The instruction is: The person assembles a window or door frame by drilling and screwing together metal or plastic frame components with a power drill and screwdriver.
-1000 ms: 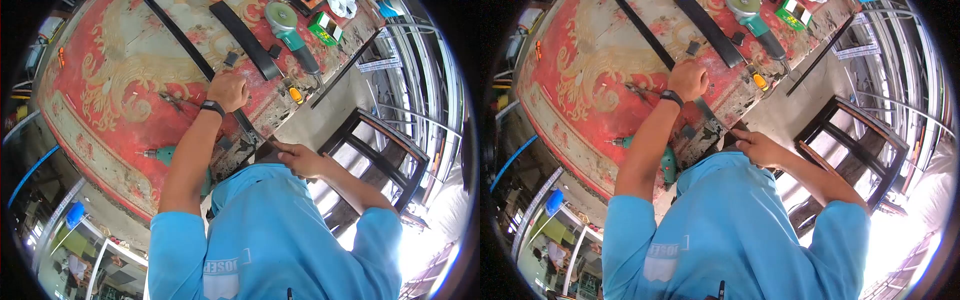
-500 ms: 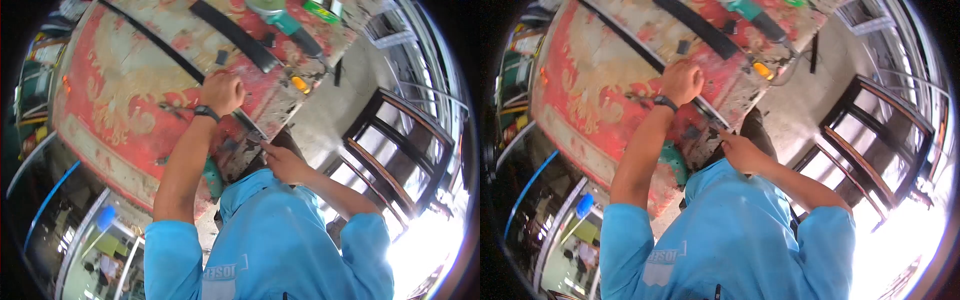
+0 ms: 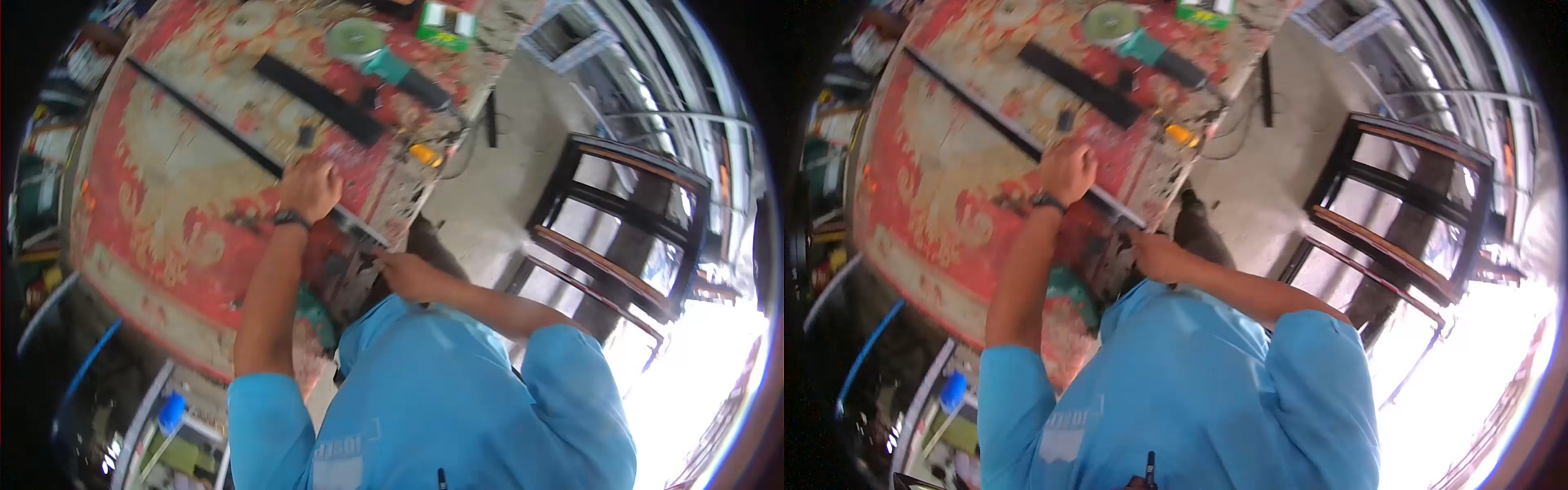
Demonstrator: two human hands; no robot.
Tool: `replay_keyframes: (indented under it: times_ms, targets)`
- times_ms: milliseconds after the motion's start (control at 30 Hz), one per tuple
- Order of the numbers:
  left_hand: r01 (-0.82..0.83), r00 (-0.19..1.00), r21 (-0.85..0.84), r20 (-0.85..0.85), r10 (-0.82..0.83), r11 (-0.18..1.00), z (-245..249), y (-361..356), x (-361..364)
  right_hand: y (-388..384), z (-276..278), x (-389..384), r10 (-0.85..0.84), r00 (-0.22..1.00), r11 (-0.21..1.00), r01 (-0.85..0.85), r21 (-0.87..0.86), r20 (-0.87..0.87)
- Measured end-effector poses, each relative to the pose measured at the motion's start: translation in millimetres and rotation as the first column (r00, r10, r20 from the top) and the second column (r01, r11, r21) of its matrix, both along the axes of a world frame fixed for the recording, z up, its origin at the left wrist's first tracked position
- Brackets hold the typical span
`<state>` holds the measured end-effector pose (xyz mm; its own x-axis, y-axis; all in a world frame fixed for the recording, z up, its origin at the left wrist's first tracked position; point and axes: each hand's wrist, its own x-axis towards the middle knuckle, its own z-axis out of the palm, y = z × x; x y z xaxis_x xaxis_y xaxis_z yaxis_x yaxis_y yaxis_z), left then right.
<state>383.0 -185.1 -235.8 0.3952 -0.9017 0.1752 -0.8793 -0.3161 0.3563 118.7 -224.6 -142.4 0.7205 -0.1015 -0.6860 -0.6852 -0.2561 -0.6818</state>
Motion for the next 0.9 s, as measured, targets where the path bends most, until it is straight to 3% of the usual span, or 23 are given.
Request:
replay_keyframes:
  times_ms: [100, 300, 400, 500, 700, 800, 900]
  targets:
    - [0.025, 0.997, -0.013, -0.070, -0.026, 1.000, 1, 1, 3, -12, 27, -25, -0.111, 0.994, 0.991, 0.109, 0.080, 0.014]
    - [0.034, 0.999, 0.038, -0.014, -0.034, 0.999, 6, 1, 3, -10, 23, -9, -0.082, 0.990, 0.992, 0.092, 0.086, -0.113]
    - [0.018, 1.000, 0.026, 0.010, -0.019, 0.999, 5, 1, 1, -20, 32, -40, -0.064, 0.992, 0.978, 0.084, 0.192, -0.109]
    - [0.009, 1.000, 0.052, 0.016, -0.010, 0.999, 8, -1, -1, -2, 22, -48, -0.132, 0.988, 0.991, 0.129, 0.041, 0.079]
    - [0.011, 1.000, 0.055, -0.001, -0.011, 0.998, 6, 1, -5, 4, 32, -64, -0.133, 0.990, 0.990, 0.130, 0.063, 0.046]
    - [0.008, 1.000, 0.059, 0.005, -0.008, 0.998, 3, 2, -3, 13, 8, -52, -0.165, 0.974, 0.986, 0.165, 0.016, 0.153]
    - [0.016, 0.999, 0.012, 0.028, -0.017, 1.000, 6, 4, -1, 1, 23, -62, -0.090, 0.982, 0.995, 0.094, -0.016, 0.165]
